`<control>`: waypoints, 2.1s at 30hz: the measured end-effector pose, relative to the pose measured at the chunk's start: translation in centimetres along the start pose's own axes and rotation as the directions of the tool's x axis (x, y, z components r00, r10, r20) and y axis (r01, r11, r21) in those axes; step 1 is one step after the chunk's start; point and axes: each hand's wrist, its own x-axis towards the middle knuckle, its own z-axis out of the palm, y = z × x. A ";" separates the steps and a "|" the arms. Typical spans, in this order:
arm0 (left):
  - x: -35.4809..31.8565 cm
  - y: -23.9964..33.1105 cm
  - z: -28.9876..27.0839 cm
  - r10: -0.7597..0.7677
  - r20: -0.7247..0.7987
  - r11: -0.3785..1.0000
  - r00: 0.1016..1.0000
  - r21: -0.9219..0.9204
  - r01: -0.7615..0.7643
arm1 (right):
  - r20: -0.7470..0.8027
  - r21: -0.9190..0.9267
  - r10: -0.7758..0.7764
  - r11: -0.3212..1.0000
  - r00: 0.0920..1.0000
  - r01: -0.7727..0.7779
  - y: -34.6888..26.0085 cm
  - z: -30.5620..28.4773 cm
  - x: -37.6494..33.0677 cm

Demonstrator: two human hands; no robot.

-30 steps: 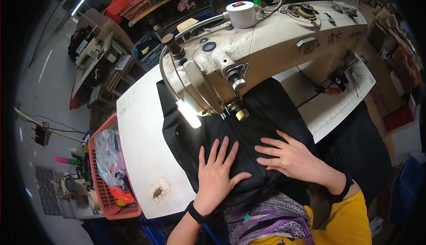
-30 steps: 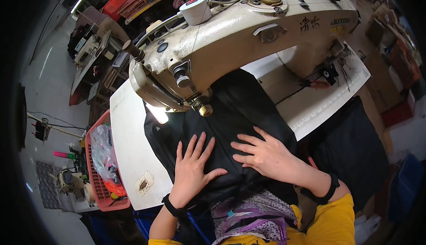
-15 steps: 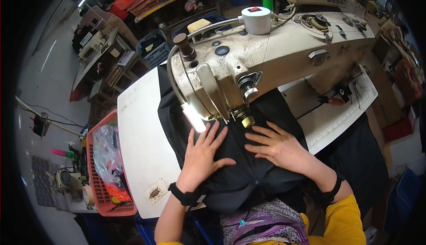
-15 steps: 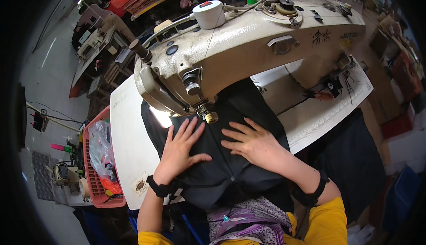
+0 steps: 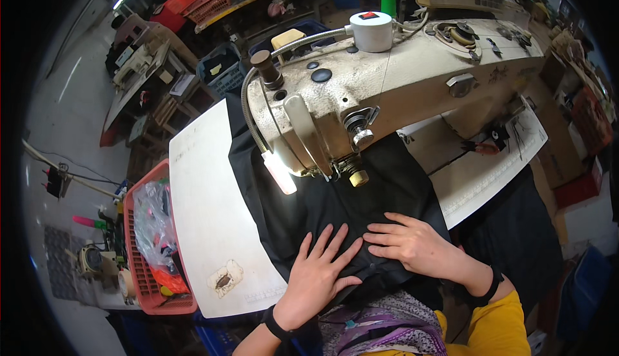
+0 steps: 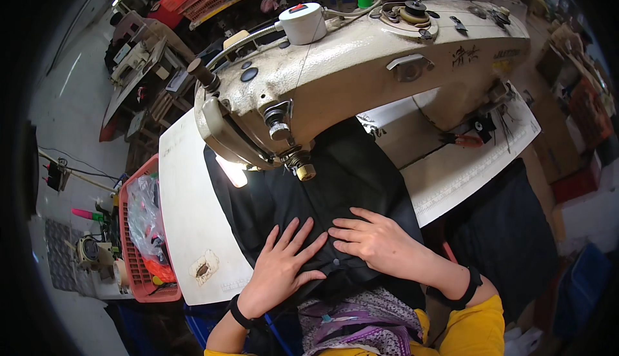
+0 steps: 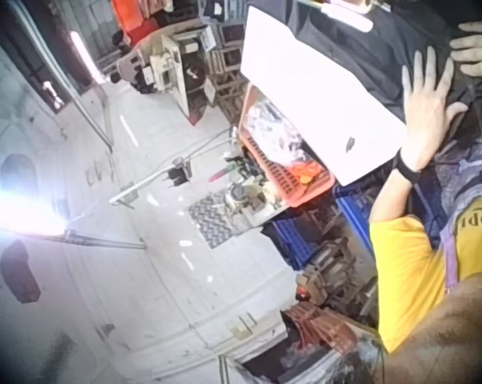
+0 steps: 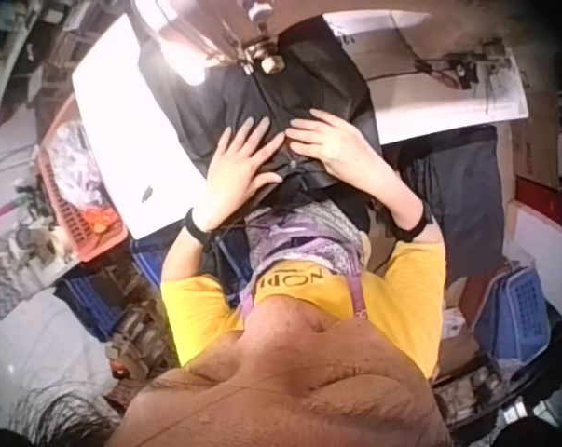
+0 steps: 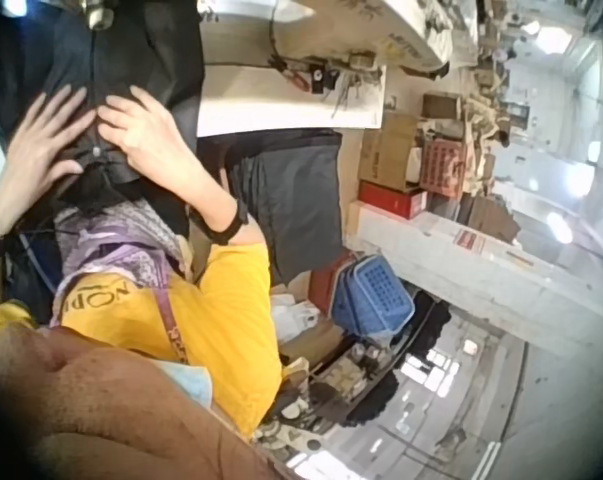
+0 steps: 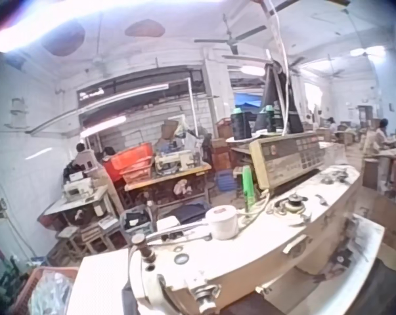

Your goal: Sewing together pieces of a black fabric bag using an industrial sewing machine.

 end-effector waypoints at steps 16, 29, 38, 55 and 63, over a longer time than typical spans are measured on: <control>0.4 0.5 -2.4 -0.069 -0.041 0.986 0.997 -0.156 0.061 | -0.085 -0.017 -0.028 1.000 0.996 0.027 -0.8 -0.8 -0.2; 1.9 1.1 2.6 -0.260 -0.191 0.964 0.946 -0.002 0.265 | -0.090 -0.046 -0.015 0.999 0.996 0.011 -1.6 -0.2 -0.5; 1.7 0.8 1.6 -0.259 -0.229 0.965 0.938 -0.106 0.241 | -0.053 -0.053 0.002 0.999 0.999 -0.005 -1.8 -0.5 -0.1; 3.9 -3.0 0.9 -0.223 -0.335 0.975 0.916 -0.091 0.205 | -0.146 -0.105 -0.002 0.994 0.989 -0.013 1.1 0.5 2.6; 5.4 -5.3 0.5 -0.205 -0.343 0.979 0.917 -0.064 0.195 | -0.178 -0.131 0.033 0.990 0.983 -0.057 2.5 1.1 4.3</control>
